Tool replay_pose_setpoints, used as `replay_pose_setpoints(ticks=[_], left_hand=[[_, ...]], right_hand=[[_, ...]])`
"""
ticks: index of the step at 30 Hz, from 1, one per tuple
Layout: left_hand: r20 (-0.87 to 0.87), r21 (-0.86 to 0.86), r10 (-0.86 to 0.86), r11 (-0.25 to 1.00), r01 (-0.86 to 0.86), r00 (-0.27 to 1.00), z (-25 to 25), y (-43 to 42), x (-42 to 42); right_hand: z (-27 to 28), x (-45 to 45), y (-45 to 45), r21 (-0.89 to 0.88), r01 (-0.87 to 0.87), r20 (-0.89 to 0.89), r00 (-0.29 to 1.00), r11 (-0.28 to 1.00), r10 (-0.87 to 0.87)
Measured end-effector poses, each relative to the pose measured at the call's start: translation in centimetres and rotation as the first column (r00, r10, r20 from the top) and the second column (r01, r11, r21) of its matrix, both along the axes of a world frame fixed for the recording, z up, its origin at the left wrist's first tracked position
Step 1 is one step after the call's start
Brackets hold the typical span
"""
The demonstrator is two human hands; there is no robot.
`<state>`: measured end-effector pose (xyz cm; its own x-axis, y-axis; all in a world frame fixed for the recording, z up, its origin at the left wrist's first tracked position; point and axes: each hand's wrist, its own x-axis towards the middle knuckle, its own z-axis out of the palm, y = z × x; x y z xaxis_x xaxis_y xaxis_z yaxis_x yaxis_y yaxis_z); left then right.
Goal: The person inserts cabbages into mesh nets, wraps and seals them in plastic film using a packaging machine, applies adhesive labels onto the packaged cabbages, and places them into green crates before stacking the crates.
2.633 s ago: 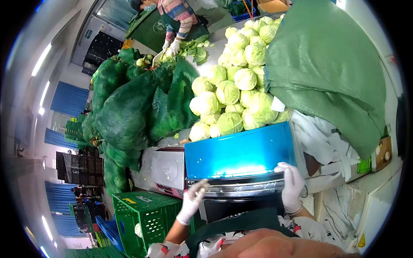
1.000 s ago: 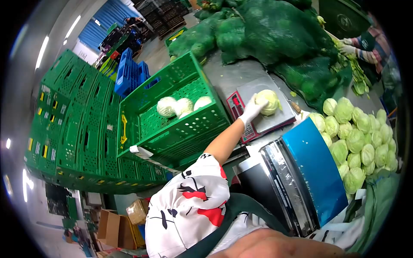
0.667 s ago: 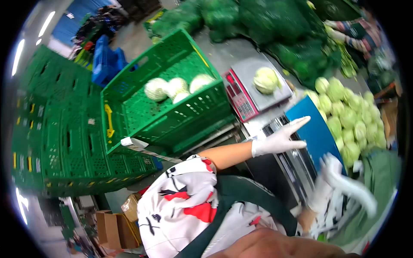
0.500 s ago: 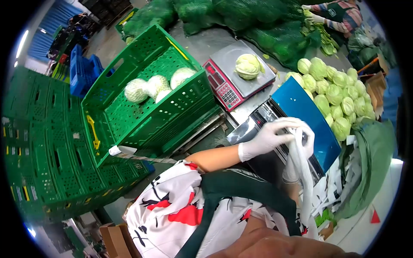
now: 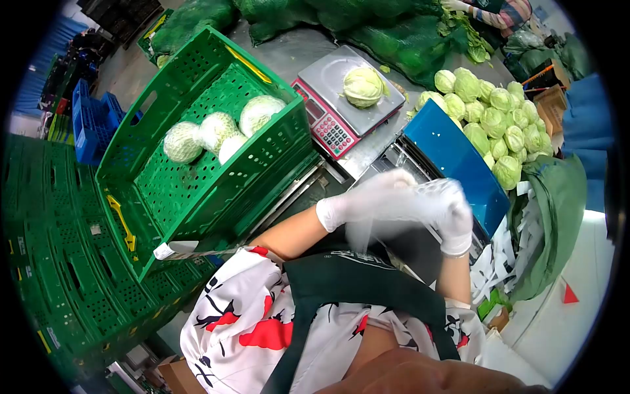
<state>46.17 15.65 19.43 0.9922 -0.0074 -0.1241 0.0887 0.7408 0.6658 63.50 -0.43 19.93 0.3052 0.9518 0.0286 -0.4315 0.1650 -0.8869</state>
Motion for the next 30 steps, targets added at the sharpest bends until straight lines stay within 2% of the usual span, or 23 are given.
replay_pose_setpoints(ticks=[1,3,4,5,7,8,9,10,11,13,15,17,19,20,21,22,23,24,25,27,28,29,30], left_hand=[[0.000,0.106,-0.152,0.983,0.151,0.988,-0.2,-0.1,0.1],[0.128,0.355,0.175,0.911,-0.210,0.976,-0.3,-2.1,0.7],[0.005,0.336,0.153,0.931,-0.146,0.988,-1.9,-1.1,0.9],[-0.120,0.310,0.125,0.947,-0.083,0.985,-3.5,0.3,1.0],[-0.028,0.281,0.333,0.907,-0.313,0.942,-1.9,2.2,0.9],[0.021,0.267,0.429,0.868,-0.419,0.903,-1.1,3.2,0.8],[0.151,0.038,0.484,0.868,-0.494,0.862,-2.3,3.6,1.1],[0.131,-0.036,0.517,0.855,-0.517,0.846,-2.5,3.8,1.4],[0.109,-0.110,0.548,0.836,-0.537,0.830,-2.8,4.2,1.5],[-0.112,0.279,0.460,0.865,-0.416,0.881,-4.2,6.9,1.5],[-0.113,0.687,0.712,0.560,-0.463,0.693,-7.8,9.7,3.6],[0.105,0.708,0.932,0.174,-0.684,0.346,-11.1,13.4,6.4],[0.109,0.909,0.985,-0.044,-0.415,0.135,-8.3,15.9,8.9],[0.061,0.911,0.992,-0.009,-0.413,0.113,-13.7,19.3,10.0],[-0.060,0.935,0.975,0.130,-0.330,0.215,-15.1,20.8,10.0],[-0.178,0.941,0.932,0.255,-0.224,0.314,-16.0,22.3,10.1],[-0.297,0.701,0.914,0.406,-0.586,0.276,-17.3,22.3,11.5],[-0.333,0.558,0.896,0.439,-0.704,0.295,-18.3,22.7,12.1],[-0.353,0.401,0.881,0.446,-0.800,0.315,-19.3,23.5,12.2],[-0.302,0.272,0.918,0.343,-0.899,0.259,-22.3,23.3,12.4],[-0.315,-0.022,0.833,0.472,-0.881,0.455,-21.4,22.6,11.9],[-0.264,-0.315,0.719,0.566,-0.762,0.643,-19.9,21.5,11.5],[-0.234,-0.362,0.630,0.650,-0.668,0.741,-18.0,20.0,10.8]], right_hand=[[2.3,0.4,1.7,0.125,0.000,-0.167,0.986,0.992,0.021],[2.3,1.0,2.6,0.112,0.134,-0.417,0.906,0.985,-0.076],[1.3,1.3,2.5,-0.005,0.206,0.120,0.972,0.979,-0.204],[0.8,1.5,3.0,-0.100,0.192,-0.181,0.961,0.976,-0.207],[-2.0,4.3,3.4,-0.210,0.078,-0.385,0.910,0.975,-0.156],[-2.9,5.8,3.6,-0.215,-0.090,-0.523,0.851,0.973,-0.036],[-2.0,6.2,4.9,-0.210,-0.162,-0.315,0.945,0.964,0.091],[-1.0,6.6,6.3,-0.209,-0.215,-0.082,0.976,0.954,0.202],[-2.3,9.0,7.6,-0.386,-0.230,0.178,0.932,0.893,0.317],[-6.5,12.9,11.4,-0.419,0.125,0.622,0.761,0.899,0.184],[-6.4,13.7,16.6,-0.402,0.493,0.773,0.634,0.772,-0.002],[-10.7,14.7,21.9,-0.319,0.524,0.731,0.666,0.790,-0.147],[-12.4,14.8,26.1,-0.345,0.486,0.772,0.634,0.803,-0.052],[-15.2,15.7,28.4,-0.389,0.505,0.764,0.644,0.771,-0.036],[-15.4,15.7,29.6,-0.473,0.445,0.683,0.731,0.760,-0.003],[-15.9,15.3,30.4,-0.477,0.494,0.706,0.708,0.727,-0.018],[-16.4,14.7,31.0,-0.474,0.540,0.729,0.684,0.695,-0.033],[-16.6,13.9,31.6,-0.467,0.581,0.750,0.660,0.666,-0.050],[-14.3,13.5,30.9,-0.458,0.513,0.741,0.672,0.726,-0.007],[-13.2,12.4,30.4,-0.489,0.459,0.671,0.741,0.742,-0.017],[-13.9,12.6,29.7,-0.425,0.399,0.650,0.759,0.813,-0.033],[-14.6,12.8,29.0,-0.357,0.330,0.621,0.783,0.874,-0.042],[-14.5,13.2,27.9,-0.374,0.310,0.674,0.738,0.874,0.027]])
